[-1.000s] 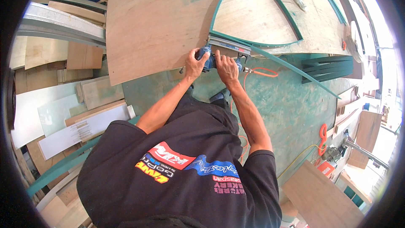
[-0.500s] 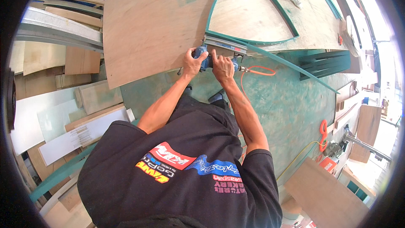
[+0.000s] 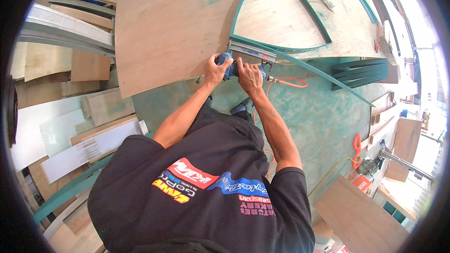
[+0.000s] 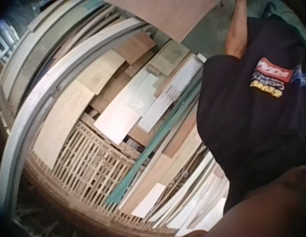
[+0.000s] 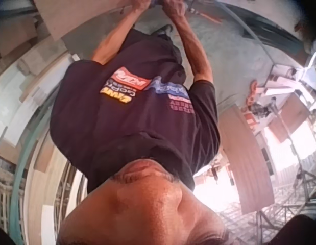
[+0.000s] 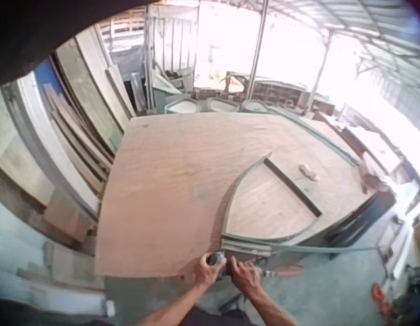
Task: The person attaches green flexible strips to a curved wooden frame and secures them using a nail gun on a large plywood surface.
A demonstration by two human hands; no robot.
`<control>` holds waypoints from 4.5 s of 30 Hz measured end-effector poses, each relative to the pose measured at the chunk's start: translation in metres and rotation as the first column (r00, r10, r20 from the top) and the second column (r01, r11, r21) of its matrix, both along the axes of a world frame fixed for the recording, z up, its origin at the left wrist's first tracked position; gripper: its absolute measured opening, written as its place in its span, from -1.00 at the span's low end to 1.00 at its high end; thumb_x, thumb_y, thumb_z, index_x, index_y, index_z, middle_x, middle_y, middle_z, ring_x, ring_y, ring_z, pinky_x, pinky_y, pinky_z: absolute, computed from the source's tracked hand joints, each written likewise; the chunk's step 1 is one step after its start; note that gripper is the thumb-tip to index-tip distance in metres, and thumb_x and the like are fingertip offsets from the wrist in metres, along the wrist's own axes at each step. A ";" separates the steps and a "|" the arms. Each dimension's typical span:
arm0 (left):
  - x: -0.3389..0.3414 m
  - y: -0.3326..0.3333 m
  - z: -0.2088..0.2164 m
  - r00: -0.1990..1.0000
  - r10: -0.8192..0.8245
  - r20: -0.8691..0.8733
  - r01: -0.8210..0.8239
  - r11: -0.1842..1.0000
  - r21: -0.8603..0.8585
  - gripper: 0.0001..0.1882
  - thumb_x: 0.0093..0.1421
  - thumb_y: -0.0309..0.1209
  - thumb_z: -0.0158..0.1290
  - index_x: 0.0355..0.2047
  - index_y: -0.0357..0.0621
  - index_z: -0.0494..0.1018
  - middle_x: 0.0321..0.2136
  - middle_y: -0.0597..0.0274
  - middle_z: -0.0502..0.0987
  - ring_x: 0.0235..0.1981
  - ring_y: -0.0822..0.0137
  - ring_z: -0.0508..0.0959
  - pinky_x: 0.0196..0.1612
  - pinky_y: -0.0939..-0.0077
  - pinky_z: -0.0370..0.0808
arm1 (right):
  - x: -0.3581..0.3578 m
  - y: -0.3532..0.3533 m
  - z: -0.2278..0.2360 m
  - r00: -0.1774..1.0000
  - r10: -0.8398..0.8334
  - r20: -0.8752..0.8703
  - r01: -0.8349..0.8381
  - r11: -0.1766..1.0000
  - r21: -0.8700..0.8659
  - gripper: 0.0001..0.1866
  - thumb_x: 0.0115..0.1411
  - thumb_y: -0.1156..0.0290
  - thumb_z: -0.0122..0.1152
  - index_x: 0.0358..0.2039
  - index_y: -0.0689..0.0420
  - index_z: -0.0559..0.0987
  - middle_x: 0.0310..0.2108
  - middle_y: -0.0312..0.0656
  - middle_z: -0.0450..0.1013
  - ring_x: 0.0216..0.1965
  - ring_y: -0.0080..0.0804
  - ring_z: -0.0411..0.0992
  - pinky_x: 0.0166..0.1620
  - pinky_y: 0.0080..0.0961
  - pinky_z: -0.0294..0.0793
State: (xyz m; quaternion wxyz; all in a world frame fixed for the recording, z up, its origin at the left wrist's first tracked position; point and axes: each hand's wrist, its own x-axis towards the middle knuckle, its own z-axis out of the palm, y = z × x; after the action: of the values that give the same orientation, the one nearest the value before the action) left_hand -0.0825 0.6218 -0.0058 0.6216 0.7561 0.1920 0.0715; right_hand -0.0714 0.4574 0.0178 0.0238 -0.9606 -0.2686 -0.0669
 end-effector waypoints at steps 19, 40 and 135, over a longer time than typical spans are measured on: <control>-0.052 0.002 0.003 0.891 -0.434 -0.133 0.405 0.892 -0.201 -0.57 0.25 -0.09 0.18 -0.34 -0.32 0.54 -0.45 0.11 0.58 -0.36 0.47 0.52 -0.26 0.47 0.49 | -0.114 -0.059 0.004 0.917 -0.244 -0.315 0.342 0.887 0.310 -0.28 -0.16 0.45 0.35 0.14 -0.01 0.46 -0.23 -0.03 0.61 -0.22 -0.04 0.59 -0.08 -0.17 0.54; 0.128 -0.231 0.004 0.420 -0.908 0.014 0.188 0.103 0.977 -0.45 0.16 -0.18 0.18 0.17 0.08 0.39 0.19 -0.05 0.30 0.27 -0.08 0.26 0.20 -0.11 0.27 | -0.231 -0.110 -0.031 0.355 -0.609 -0.709 0.721 -0.304 0.623 -0.86 0.09 0.51 0.38 -0.36 0.24 0.59 -0.55 -0.35 0.46 -0.54 -0.62 0.37 -0.45 -0.57 0.32; 0.285 -0.383 -0.008 -0.056 -0.877 -0.477 0.351 -0.465 0.813 -0.46 0.12 -0.20 0.02 -0.07 -0.50 0.47 -0.16 -0.40 0.56 -0.07 -0.24 0.57 0.02 0.04 0.52 | -0.015 -0.049 -0.015 0.759 0.126 -0.639 0.112 -0.992 -0.063 -0.62 0.32 0.10 0.24 -0.14 0.20 0.53 -0.66 -0.45 0.20 -0.67 -0.65 0.22 -0.54 -0.57 0.31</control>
State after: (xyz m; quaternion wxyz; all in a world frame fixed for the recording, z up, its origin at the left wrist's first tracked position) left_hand 0.2029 0.2392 -0.0139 -0.0143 0.7758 -0.6229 -0.0996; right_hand -0.0867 0.4084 0.0024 -0.8947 0.0636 -0.3952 0.1984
